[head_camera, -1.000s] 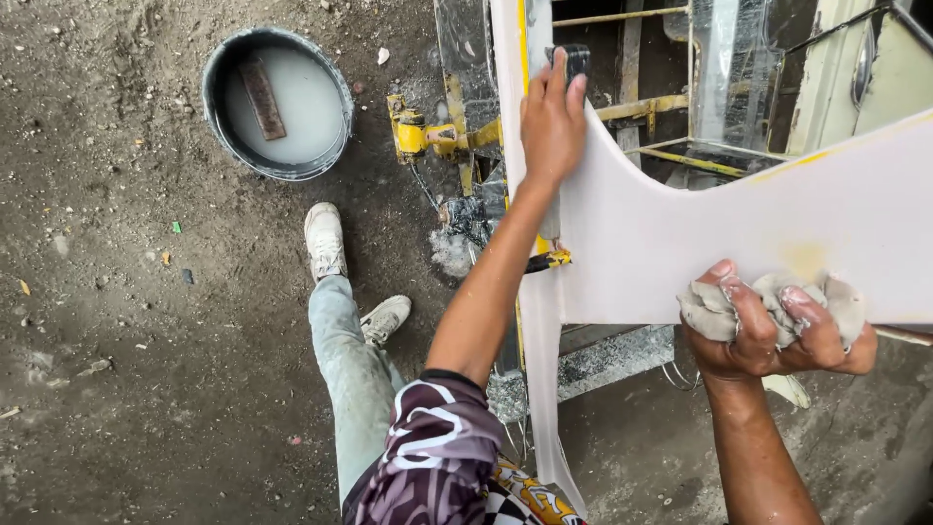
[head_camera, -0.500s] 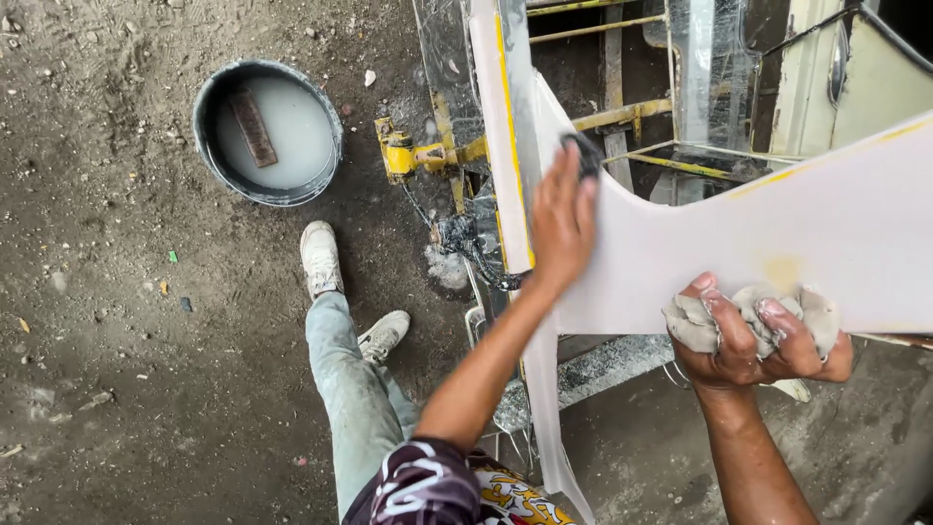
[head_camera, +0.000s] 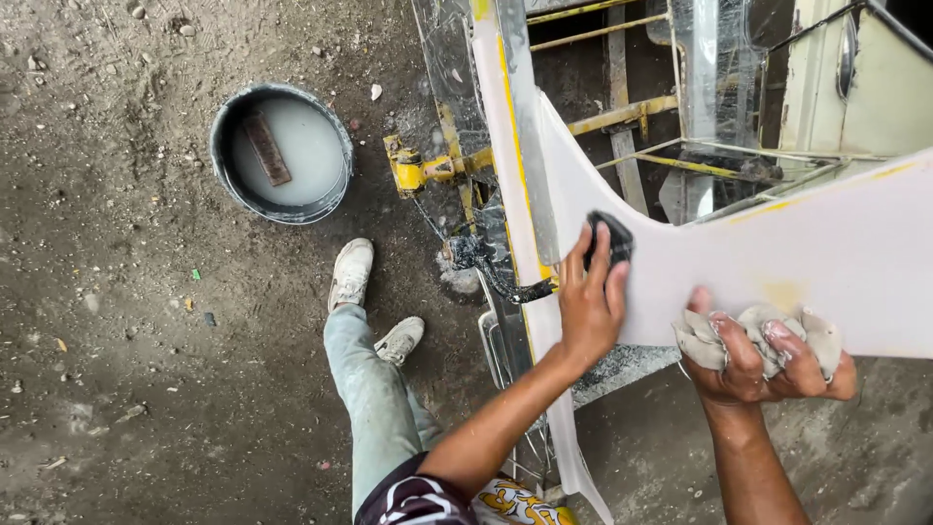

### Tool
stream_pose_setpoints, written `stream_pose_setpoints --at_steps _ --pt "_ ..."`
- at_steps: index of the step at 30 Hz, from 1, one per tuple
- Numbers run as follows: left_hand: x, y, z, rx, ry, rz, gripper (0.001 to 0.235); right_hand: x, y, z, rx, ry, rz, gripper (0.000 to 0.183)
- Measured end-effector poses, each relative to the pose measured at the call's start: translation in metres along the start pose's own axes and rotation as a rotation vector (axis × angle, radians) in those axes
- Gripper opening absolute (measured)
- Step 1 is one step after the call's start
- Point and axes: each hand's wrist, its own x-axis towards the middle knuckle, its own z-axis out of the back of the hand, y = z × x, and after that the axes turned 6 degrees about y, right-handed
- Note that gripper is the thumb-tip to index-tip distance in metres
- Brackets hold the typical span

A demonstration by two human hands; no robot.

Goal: The person sands a white vehicle part, likely a bumper, using a sanding block and a cloth. They work on the edges and surface of the part, which is mounted on a metal frame. A bucket of water is visible nearby, and the person occasionally dips the sanding block into it.

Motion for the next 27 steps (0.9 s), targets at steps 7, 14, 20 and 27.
stream_pose_setpoints --at_steps 7,14,20,27 --pt "0.122 0.059 0.011 0.008 -0.04 0.094 0.05 0.0 0.017 0.039 0.22 0.048 -0.236 0.03" --pt "0.149 0.076 0.025 0.055 0.048 0.146 0.052 0.046 0.077 0.058 0.778 0.267 -0.789 0.029" --pt "0.145 0.071 0.022 0.054 0.039 0.198 0.052 0.072 0.077 -0.021 1.196 0.212 -1.023 0.037" --pt "0.122 0.026 0.015 0.068 0.019 0.3 0.053 0.118 0.057 -0.044 1.012 0.285 -0.728 0.027"
